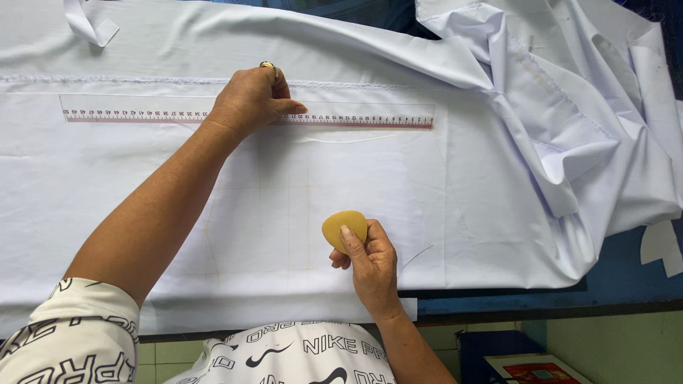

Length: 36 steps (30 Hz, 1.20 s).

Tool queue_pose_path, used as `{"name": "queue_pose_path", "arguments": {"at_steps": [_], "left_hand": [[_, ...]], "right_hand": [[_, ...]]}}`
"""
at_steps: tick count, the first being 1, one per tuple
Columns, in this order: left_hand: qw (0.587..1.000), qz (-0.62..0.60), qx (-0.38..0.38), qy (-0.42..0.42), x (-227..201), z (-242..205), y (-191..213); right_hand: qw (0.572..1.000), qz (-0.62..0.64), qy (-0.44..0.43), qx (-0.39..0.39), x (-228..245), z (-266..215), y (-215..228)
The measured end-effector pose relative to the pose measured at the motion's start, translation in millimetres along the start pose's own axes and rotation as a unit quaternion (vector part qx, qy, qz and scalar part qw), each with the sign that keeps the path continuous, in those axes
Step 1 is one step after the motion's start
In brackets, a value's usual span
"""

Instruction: The person measures and marks a white fabric using a ruler and a yellow marking tool. They then use scissors to cut the fabric along the marked lines, separating a piece from the main sheet.

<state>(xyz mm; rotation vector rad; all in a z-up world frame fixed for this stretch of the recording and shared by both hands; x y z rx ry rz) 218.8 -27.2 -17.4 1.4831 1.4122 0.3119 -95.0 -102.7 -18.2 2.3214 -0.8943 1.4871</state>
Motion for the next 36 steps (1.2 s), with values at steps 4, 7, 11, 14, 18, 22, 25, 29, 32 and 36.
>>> {"name": "queue_pose_path", "arguments": {"at_steps": [4, 7, 11, 14, 18, 22, 25, 29, 32, 36], "left_hand": [[1.000, 0.005, 0.009, 0.023, -2, -2, 0], [0.999, 0.023, 0.006, 0.025, -1, 0, 0], [0.998, 0.056, 0.010, -0.001, -2, 6, 0], [0.998, 0.060, 0.017, -0.007, -3, 9, -2], [0.998, 0.057, 0.016, -0.016, -4, 11, -2], [0.998, 0.062, 0.030, -0.002, -4, 13, -1], [0.998, 0.058, 0.027, -0.007, -1, 17, -4], [0.998, 0.062, 0.024, -0.015, 1, 23, -7], [0.998, 0.061, 0.024, -0.015, 0, 23, -6], [0.997, 0.065, 0.026, -0.012, 1, 25, -7]], "right_hand": [[1.000, 0.010, -0.026, 0.002, -8, 5, -2], [0.999, 0.009, -0.039, 0.025, -11, 12, -6], [0.998, -0.054, -0.032, -0.017, 3, 35, -6], [0.981, -0.167, 0.056, -0.077, 38, 56, 0], [0.881, -0.347, 0.282, -0.154, 59, 92, 8], [0.861, -0.349, 0.334, -0.159, 55, 120, 11], [0.848, -0.372, 0.338, -0.169, 51, 132, 12], [0.839, -0.380, 0.349, -0.175, 52, 135, 10], [0.839, -0.380, 0.352, -0.170, 51, 136, 9], [0.841, -0.377, 0.352, -0.161, 52, 133, 4]]}}
Point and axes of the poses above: each hand's wrist, its own z-axis towards the middle knuckle, its own y-axis out of the back of the hand, x = y × z, the point moved 7 cm from there along z, towards the middle knuckle, and after that the axes turned 5 degrees about z, right-handed, at the moved point
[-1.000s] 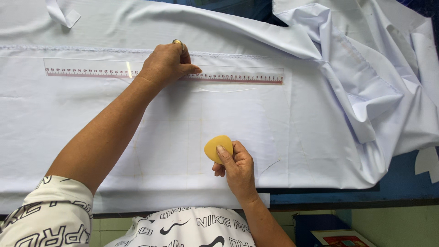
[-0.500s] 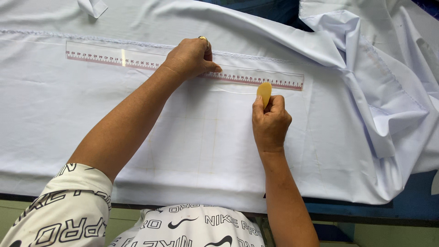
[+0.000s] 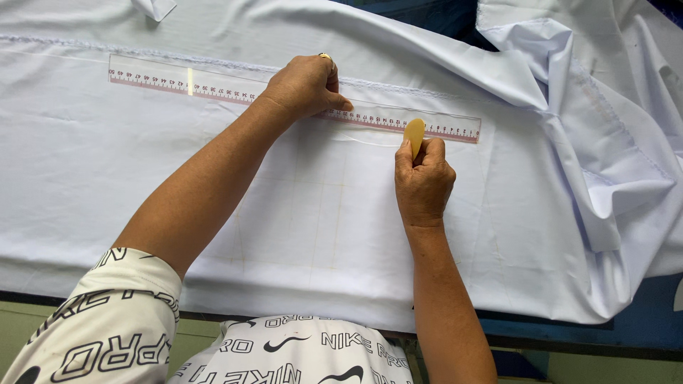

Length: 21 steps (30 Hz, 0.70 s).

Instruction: The person measures and marks a white fabric using a ruler and a yellow marking tool. They then use scissors to cut the fabric along the marked lines, separating a piece from the main sheet.

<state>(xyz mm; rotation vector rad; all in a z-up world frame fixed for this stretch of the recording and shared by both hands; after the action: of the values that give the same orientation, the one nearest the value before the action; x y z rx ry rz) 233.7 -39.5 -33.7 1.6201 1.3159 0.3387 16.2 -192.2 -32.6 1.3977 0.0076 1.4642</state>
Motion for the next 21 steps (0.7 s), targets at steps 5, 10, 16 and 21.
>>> {"name": "queue_pose_path", "arguments": {"at_steps": [5, 10, 16, 21], "left_hand": [[1.000, -0.006, -0.003, 0.000, 1, 2, -1], [1.000, -0.011, 0.000, 0.004, 2, 3, -2], [1.000, -0.011, 0.000, -0.008, 2, 5, -3], [1.000, -0.009, 0.000, -0.007, 1, 3, -1]], "right_hand": [[1.000, -0.015, 0.008, -0.002, 0, -1, -2], [1.000, -0.027, -0.008, -0.012, -9, 0, 3], [0.999, -0.043, -0.006, -0.011, -19, 0, 4], [0.999, -0.032, -0.007, 0.001, -18, -1, 3]]}}
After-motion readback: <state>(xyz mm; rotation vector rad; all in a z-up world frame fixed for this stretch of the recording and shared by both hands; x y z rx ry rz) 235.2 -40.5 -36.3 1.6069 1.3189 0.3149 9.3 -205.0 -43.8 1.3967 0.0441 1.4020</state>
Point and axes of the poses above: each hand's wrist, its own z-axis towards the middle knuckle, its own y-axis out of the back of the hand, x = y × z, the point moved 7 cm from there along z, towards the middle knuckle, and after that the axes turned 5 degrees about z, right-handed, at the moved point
